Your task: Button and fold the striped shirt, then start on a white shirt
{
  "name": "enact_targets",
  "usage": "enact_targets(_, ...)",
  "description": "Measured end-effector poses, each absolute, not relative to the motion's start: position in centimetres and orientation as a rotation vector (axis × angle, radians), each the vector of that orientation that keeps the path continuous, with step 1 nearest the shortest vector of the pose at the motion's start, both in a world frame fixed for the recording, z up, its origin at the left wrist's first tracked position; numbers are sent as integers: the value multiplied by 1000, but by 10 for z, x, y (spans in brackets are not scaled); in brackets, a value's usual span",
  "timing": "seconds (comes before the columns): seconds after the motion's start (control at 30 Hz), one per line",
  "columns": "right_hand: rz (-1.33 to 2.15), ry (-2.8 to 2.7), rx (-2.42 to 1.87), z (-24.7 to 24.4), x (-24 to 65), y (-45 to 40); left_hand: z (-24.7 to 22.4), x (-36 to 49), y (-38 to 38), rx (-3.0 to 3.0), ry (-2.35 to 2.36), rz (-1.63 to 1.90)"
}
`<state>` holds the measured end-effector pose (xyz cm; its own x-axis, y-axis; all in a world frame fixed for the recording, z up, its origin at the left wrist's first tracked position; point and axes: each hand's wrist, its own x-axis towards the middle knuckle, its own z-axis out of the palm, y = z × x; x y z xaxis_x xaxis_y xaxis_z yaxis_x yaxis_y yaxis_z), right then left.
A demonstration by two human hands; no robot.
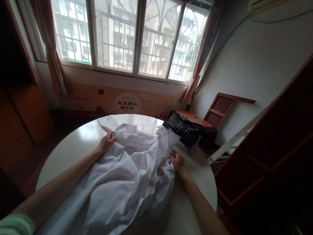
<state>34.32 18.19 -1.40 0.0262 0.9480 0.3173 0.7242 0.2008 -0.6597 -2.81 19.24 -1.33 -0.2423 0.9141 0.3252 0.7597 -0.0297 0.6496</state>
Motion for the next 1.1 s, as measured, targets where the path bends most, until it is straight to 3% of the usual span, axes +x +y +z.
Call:
enact_targets(0.33, 391, -1727, -1743, -9, 347, 177, -8, -27, 178, 2009, 2158, 766)
enact_targets(0.77, 294, -1778, -1706, -17, 349, 182, -11, -24, 173, 1990, 2139, 813)
enact_targets(0.87, 253, -1747, -1735, -13, 351, 182, -7, -25, 171, 1881, 2117, 984)
enact_targets(1.0, 157, -1570, -1797, -5, 364, 181, 12, -48, 165, 1417, 2266, 1699)
enact_targets(1.1, 158, -1491, -1784, -3, 372, 179, 20, -67, 160, 1251, 2302, 1902)
